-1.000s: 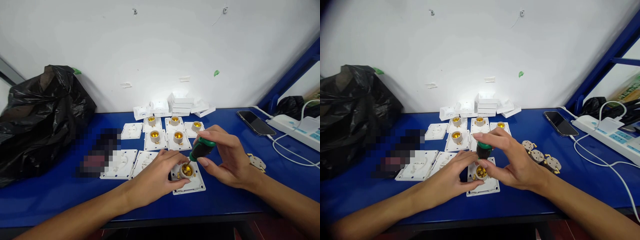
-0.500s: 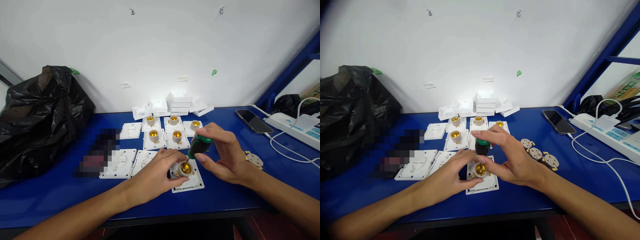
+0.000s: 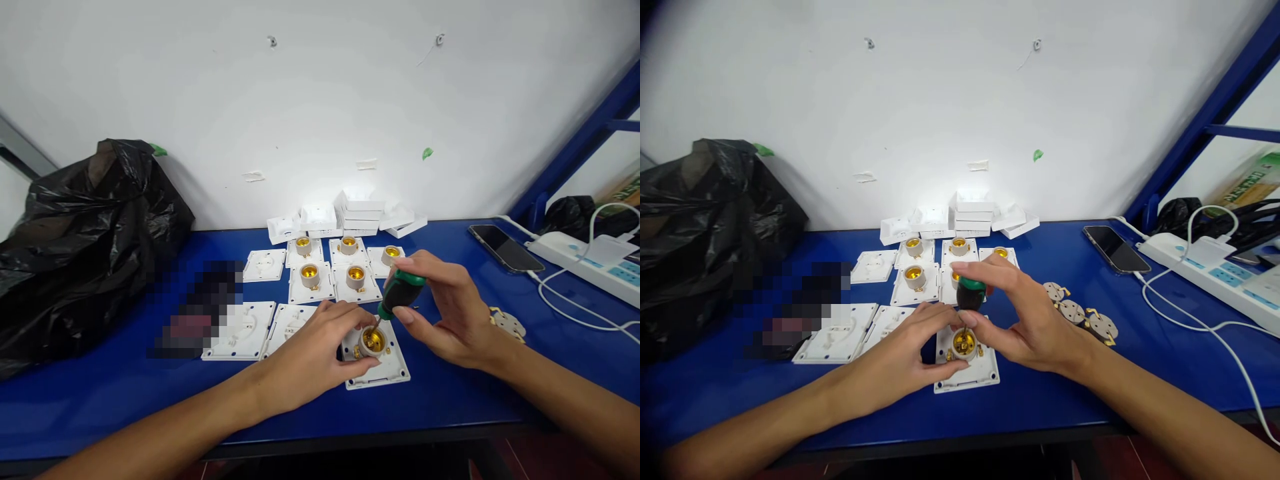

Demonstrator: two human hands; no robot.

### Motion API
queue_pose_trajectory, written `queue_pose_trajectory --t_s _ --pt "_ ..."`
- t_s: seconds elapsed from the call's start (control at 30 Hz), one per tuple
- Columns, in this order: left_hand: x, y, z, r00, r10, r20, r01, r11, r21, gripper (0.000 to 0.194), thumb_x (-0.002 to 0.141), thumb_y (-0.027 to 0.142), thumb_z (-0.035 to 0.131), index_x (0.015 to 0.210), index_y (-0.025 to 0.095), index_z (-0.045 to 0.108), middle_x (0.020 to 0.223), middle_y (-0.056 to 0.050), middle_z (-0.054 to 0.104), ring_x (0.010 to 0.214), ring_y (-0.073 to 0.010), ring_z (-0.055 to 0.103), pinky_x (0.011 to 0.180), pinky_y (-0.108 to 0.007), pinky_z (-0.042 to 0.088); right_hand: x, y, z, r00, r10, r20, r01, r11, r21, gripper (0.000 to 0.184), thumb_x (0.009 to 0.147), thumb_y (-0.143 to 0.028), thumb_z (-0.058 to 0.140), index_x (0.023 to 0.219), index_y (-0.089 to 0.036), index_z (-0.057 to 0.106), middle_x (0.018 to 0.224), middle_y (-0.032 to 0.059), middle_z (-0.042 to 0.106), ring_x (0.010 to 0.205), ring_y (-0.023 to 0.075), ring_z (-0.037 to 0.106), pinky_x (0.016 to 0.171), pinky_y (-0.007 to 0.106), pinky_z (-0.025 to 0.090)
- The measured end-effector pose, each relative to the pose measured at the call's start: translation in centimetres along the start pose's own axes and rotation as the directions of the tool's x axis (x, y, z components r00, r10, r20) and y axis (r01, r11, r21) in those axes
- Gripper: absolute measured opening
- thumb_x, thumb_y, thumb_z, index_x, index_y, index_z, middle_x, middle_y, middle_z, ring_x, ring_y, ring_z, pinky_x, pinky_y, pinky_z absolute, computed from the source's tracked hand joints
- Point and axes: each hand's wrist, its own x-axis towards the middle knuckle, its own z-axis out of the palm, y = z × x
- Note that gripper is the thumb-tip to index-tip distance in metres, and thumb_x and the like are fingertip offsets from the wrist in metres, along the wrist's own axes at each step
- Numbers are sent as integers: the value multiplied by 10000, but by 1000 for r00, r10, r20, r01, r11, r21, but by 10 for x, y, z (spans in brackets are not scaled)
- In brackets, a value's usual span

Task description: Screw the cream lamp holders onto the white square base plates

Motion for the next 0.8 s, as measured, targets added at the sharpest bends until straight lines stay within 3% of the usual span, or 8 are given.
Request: queue_pose_trajectory --t_s 0.17,0.37,0.5,0.8 --pt "0 -2 2 1000 -7 -2 7 1000 4 365 901 250 779 1219 264 599 1220 -40 685 1140 -261 628 1082 -448 423 1 -3 -1 999 24 21 -24 999 -25 667 928 -165 652 1527 -334 411 1060 40 717 893 235 669 735 395 599" --pt "0 -4 2 1000 4 2 -4 1000 16 352 909 283 777 1212 262 598 1227 -26 681 1164 -251 630 1119 -448 392 2 -5 -1 999 -11 37 12 999 -42 727 923 -128 667 1564 -319 381 1108 52 727 867 225 681 694 371 598" --pt "-1 -3 1 1000 -1 0 1 1000 12 360 907 264 783 1211 254 590 1225 -22 679 1171 -247 626 1137 -456 370 -4 -1 1 999 1 -36 -1 1000 -2 800 887 -112 713 1558 -377 366 1203 40 691 861 210 662 718 381 603" --pt "-1 -4 2 1000 10 10 -10 1000 9 350 920 269 777 1208 256 579 1202 -15 665 1148 -232 604 1090 -428 400 1 -3 0 1000 8 27 -8 1000 3 740 906 -101 677 1546 -338 392 986 19 702 840 208 668 683 357 596"
